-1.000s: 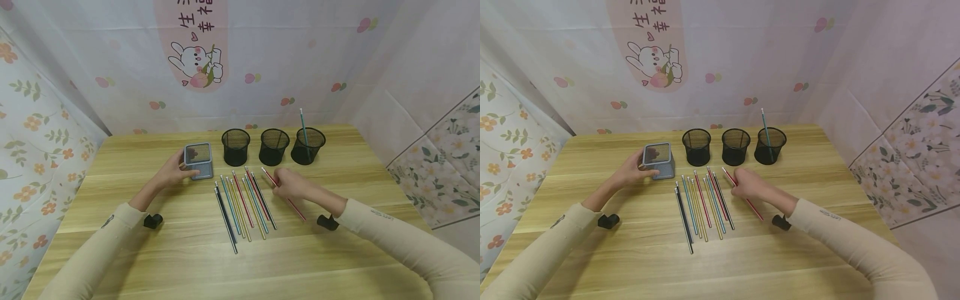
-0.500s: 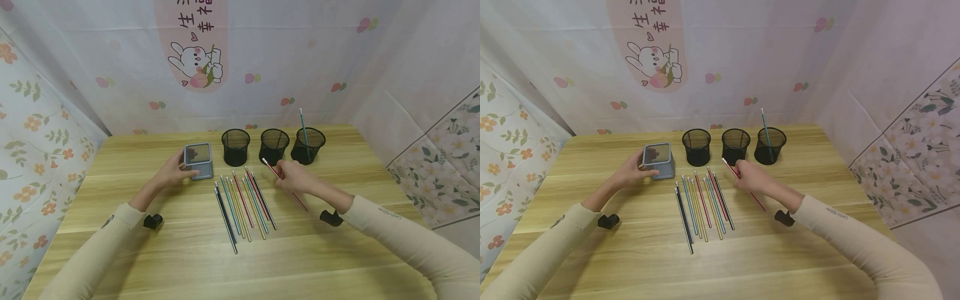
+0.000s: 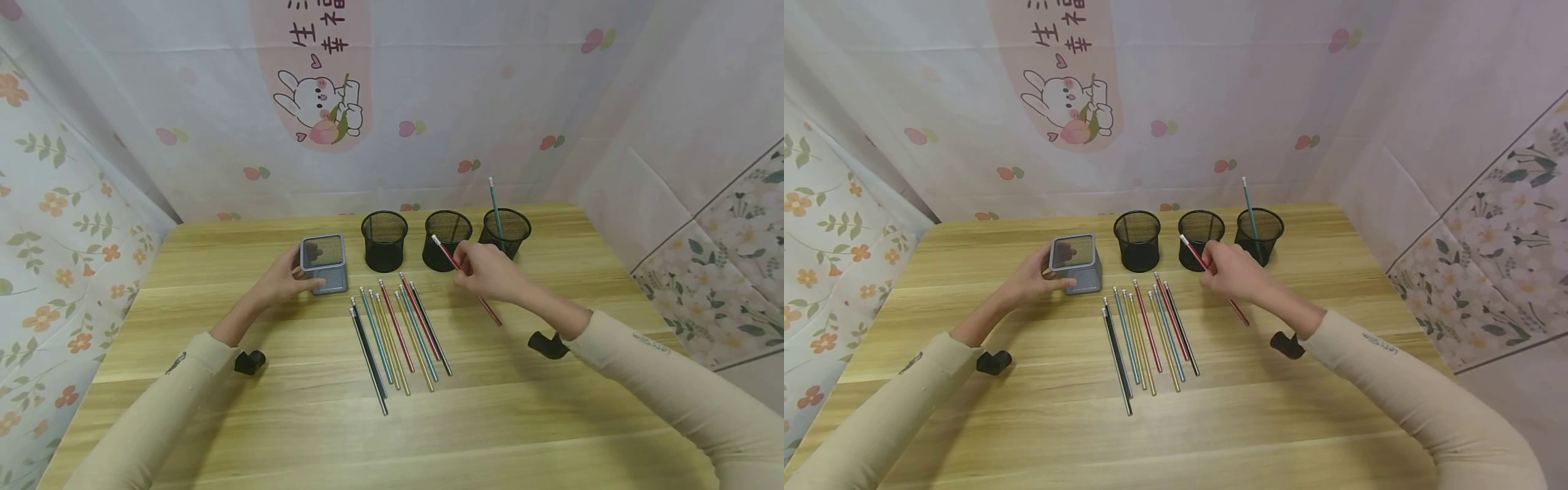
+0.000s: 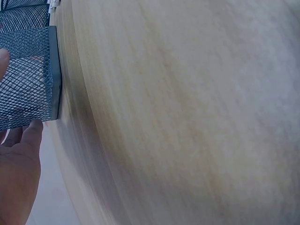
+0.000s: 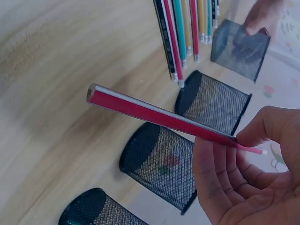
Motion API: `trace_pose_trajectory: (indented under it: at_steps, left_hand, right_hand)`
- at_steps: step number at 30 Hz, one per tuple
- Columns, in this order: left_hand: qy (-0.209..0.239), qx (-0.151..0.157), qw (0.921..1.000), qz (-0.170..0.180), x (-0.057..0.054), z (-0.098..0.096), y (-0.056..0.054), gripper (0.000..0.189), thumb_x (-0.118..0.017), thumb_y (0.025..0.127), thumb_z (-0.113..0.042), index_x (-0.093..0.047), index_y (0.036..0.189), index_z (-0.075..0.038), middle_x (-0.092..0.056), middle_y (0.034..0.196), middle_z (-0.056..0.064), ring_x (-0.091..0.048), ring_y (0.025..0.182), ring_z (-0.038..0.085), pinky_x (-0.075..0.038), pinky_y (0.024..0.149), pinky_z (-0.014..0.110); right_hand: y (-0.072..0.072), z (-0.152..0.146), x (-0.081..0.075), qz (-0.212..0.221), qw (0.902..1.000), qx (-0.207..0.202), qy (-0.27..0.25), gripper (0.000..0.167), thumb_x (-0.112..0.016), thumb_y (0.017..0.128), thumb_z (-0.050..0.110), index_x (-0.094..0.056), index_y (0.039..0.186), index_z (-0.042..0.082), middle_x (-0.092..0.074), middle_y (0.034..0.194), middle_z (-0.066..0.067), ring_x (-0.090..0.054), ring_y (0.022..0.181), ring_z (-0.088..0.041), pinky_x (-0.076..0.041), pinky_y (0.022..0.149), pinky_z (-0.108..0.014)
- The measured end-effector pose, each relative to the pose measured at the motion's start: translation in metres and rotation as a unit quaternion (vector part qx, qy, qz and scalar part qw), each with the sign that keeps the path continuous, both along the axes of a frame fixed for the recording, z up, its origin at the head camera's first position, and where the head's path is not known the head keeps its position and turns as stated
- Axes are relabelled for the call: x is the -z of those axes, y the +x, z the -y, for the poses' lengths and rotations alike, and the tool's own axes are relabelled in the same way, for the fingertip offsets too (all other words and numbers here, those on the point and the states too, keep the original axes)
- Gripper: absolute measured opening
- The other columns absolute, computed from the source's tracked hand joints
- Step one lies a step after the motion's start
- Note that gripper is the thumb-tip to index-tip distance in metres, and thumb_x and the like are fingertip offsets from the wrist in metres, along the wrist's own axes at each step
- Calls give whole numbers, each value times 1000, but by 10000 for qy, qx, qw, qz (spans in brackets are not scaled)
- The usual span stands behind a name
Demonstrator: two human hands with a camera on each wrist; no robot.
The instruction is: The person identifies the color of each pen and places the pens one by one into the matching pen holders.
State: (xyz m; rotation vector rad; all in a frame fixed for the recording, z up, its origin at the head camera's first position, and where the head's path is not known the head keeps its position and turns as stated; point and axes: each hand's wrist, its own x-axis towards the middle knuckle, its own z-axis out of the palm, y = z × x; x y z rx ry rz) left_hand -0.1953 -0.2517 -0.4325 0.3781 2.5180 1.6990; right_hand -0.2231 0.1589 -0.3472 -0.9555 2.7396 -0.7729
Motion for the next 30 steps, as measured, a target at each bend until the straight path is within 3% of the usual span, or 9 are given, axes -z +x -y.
trace_pose_trajectory:
  at_steps: [13,23,30]
  left_hand:
    - [48,-5,10000,32,0,0,0,71,-77,87,7,-37,146,7,-44,146,26,-41,138,40,-41,111,41]
    - [36,19,10000,15,0,1,0,70,-77,88,6,-37,146,6,-43,146,26,-41,138,41,-39,112,43]
    - [35,28,10000,16,0,0,0,70,-77,88,6,-38,145,7,-43,146,26,-40,139,41,-38,113,44]
  right_hand:
    - [-7,-3,-17,-404,9987,115,-282,15,-60,89,-1,-58,103,-4,-62,81,-7,-58,68,-20,-48,59,-35]
    - [-19,-9,-36,-691,9944,244,-756,11,-58,88,-3,-57,99,-1,-65,82,-9,-64,74,-22,-51,64,-37]
    - [-28,-14,-39,-911,9877,382,-1210,13,-58,91,-3,-57,104,-5,-64,91,-15,-63,82,-25,-51,68,-33]
